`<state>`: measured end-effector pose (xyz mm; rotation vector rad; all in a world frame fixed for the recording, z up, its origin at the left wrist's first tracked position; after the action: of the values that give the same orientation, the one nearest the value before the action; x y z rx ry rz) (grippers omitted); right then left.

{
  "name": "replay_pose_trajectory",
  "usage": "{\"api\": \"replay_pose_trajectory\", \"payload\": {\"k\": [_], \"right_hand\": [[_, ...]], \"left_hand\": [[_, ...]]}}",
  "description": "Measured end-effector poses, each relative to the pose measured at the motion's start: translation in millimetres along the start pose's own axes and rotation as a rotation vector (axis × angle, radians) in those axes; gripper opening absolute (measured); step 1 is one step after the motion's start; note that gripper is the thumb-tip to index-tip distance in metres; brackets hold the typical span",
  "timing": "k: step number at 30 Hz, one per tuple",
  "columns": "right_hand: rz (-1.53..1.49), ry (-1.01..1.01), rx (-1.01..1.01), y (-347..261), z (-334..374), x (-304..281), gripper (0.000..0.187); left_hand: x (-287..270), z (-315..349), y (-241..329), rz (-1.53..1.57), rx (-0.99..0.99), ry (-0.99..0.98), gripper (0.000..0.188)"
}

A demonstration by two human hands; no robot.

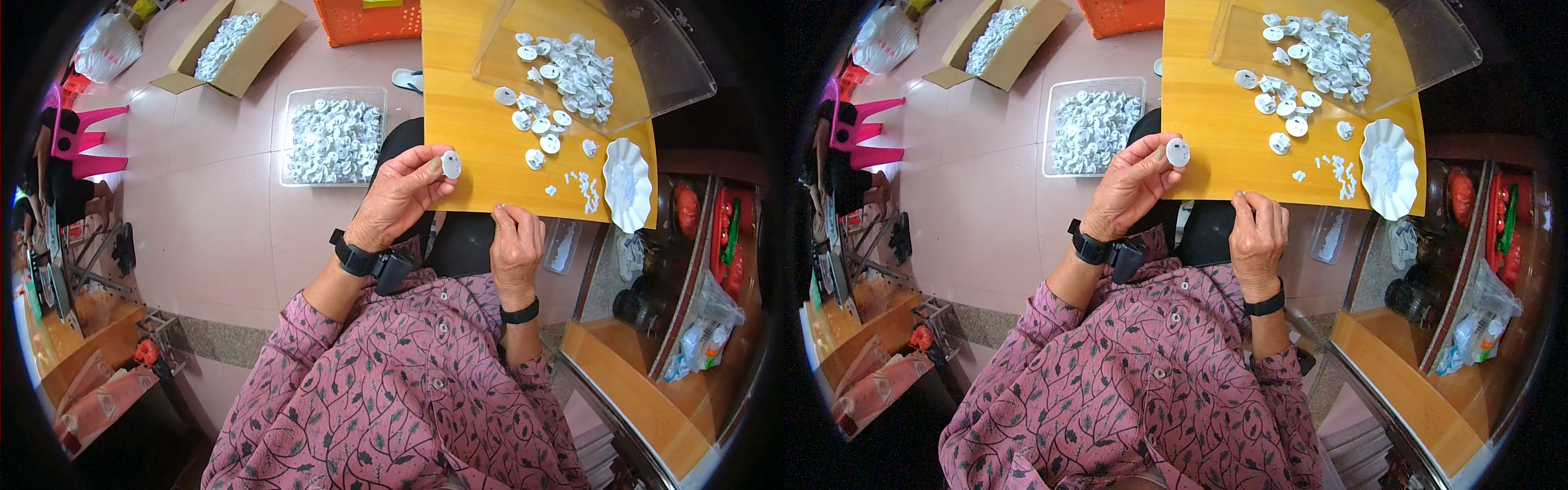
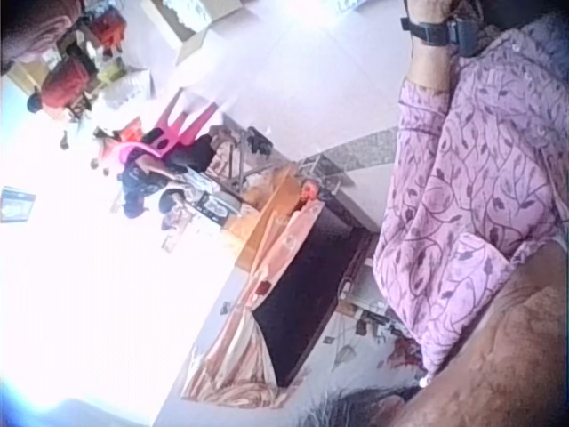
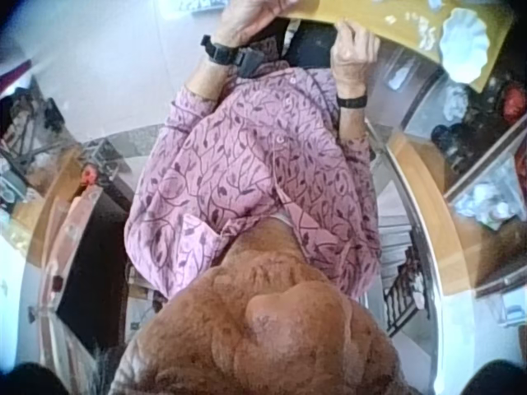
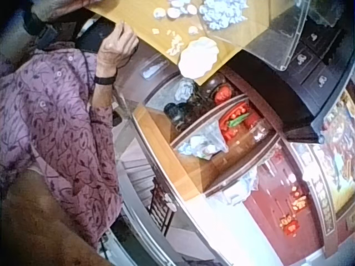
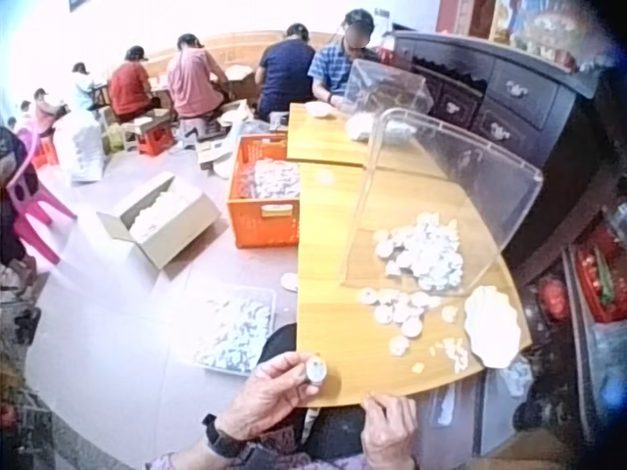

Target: Sorting and assembling small plastic components at a workstation.

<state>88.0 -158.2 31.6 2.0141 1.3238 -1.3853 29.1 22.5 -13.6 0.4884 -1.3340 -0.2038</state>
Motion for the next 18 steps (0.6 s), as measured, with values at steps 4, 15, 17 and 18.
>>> {"api": "replay_pose_trajectory", "payload": {"k": [4,15,17,18], "right_hand": [[-0.025,0.008,0.027,-2.7,-1.7,-3.4,0.014],[-1.200,0.116,0.739,-12.7,-22.9,-12.1,0.006],[-1.297,0.158,0.742,-11.5,-27.4,-10.8,0.006],[-1.302,0.165,0.697,-11.3,-29.6,-9.7,0.006]], "left_hand": [[0.7,2.1,-4.4,0.018,-0.013,-0.004,0.028],[11.7,2.7,-20.0,0.113,-0.070,-0.132,0.033],[16.6,2.4,-20.8,0.123,-0.078,-0.142,0.032],[18.8,2.1,-20.6,0.123,-0.072,-0.144,0.032]]}}
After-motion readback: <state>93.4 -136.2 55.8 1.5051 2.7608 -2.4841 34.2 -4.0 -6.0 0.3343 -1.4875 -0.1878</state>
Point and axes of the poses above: each hand's wrist, its own z-axis away from the middle knuckle, its own x-axis out of the palm, y = z × x, the point moved 5 cm from there along -z, towards the middle knuckle, and after that the axes turned 3 degrees about -y, right-handed, at the moved point
